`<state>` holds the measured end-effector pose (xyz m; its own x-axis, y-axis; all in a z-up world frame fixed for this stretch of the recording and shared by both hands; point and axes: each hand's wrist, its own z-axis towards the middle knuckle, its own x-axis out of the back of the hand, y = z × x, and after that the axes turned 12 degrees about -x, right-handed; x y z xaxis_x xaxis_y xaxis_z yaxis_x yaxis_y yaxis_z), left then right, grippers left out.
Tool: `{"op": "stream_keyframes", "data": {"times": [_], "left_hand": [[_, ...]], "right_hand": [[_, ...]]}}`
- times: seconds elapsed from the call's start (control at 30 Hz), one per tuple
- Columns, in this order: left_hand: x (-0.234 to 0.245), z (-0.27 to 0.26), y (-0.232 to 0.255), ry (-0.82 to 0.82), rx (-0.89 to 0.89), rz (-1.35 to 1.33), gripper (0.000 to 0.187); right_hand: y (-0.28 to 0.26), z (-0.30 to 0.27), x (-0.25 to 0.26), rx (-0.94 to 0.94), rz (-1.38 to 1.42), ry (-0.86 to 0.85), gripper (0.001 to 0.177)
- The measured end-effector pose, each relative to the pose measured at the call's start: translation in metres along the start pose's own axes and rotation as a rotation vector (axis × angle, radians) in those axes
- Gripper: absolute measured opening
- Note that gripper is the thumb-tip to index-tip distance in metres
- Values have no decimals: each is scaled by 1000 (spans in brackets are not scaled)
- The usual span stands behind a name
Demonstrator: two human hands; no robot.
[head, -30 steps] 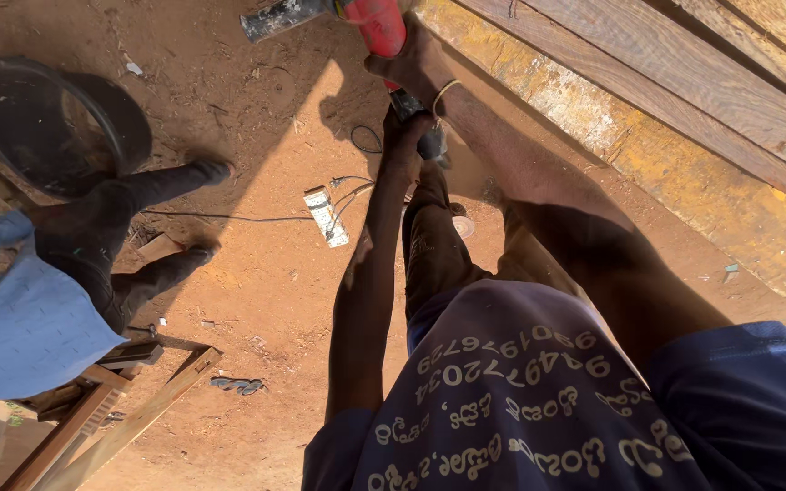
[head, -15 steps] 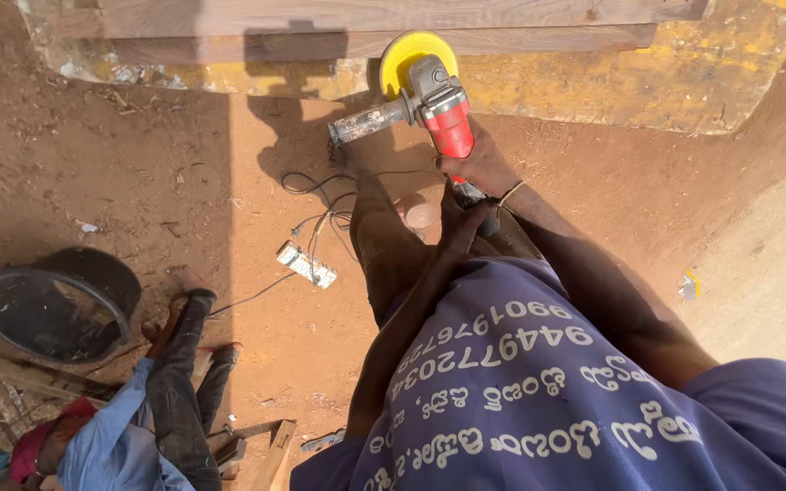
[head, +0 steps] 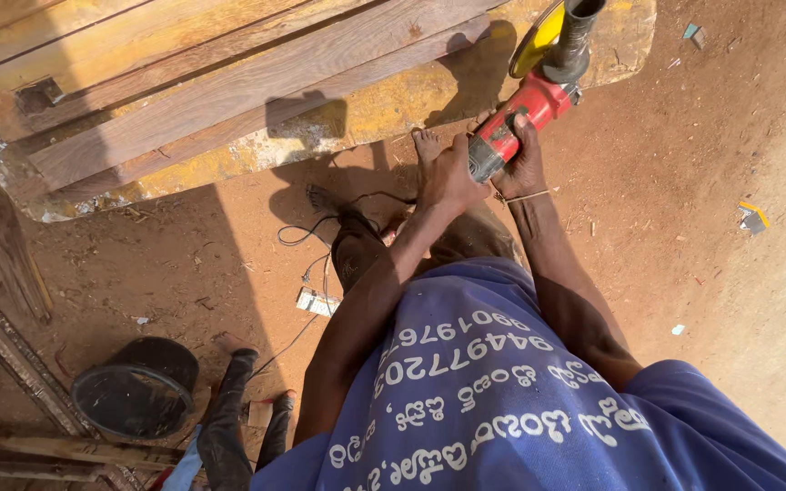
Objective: The person uses an angle grinder with a sanding disc to smooth wood beams on a workbench. They then move to sand wood boards on the ground and handle an electrical plug to connect tools.
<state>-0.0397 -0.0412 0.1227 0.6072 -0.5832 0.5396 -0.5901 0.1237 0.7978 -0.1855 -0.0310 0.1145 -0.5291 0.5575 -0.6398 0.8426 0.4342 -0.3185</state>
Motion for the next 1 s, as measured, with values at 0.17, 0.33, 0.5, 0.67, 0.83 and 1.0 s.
{"op": "stream_keyframes", "data": {"times": [0.17,0.33,0.5,0.67,0.83,1.0], "left_hand": [[65,18,0,-45,-118,435,61],[83,22,-33,131,-249,777,56],[77,37,-77,242,-285,927,26],[101,27,-113,320,-343,963,26],[153,-29,-158,226,-325,949,23],[233,-123,-208,207,-253,938,16]], "right_hand": [[28,42,-23,92,332,-127,37],[56,94,-27,39,422,-130,43],[76,115,-36,126,412,-134,43],[110,129,-62,215,302,-150,47],[183,132,-87,125,301,9,57],[295,126,-148,53,328,-28,47]]}}
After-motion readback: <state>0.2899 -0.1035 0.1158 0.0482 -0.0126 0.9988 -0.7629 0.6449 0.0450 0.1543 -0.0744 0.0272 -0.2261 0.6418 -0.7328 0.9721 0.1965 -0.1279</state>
